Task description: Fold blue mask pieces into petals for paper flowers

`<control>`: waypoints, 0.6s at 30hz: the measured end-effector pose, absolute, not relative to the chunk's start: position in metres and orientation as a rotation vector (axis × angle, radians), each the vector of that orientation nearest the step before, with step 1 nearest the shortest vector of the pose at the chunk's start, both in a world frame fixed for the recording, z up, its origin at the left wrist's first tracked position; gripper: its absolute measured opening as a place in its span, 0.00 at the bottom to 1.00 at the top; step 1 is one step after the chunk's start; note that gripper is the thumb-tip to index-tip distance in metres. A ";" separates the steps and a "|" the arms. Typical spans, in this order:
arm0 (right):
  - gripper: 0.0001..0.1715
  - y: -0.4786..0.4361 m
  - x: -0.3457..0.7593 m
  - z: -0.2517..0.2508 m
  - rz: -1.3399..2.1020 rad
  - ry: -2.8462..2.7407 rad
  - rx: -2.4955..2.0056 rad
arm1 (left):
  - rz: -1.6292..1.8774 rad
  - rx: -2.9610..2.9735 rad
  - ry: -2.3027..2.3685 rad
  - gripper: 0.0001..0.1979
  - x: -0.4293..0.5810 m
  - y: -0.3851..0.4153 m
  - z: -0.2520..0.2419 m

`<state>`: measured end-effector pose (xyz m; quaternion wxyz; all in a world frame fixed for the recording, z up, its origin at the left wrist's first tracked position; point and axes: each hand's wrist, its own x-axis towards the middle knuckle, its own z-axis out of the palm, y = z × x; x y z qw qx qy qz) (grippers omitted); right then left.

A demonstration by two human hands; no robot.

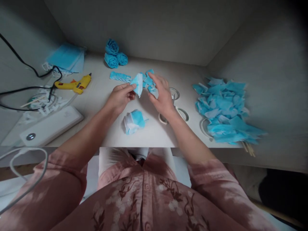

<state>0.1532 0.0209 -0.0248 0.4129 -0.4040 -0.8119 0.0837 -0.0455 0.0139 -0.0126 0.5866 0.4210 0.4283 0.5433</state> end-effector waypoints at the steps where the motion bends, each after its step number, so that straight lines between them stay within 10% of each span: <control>1: 0.32 0.019 0.151 -0.024 0.156 -2.083 -0.992 | 1.248 0.953 0.972 0.12 -0.045 0.013 -0.012; 18: 0.11 0.021 0.144 -0.033 0.283 -2.026 -0.917 | 1.176 0.937 0.959 0.12 -0.038 0.007 -0.012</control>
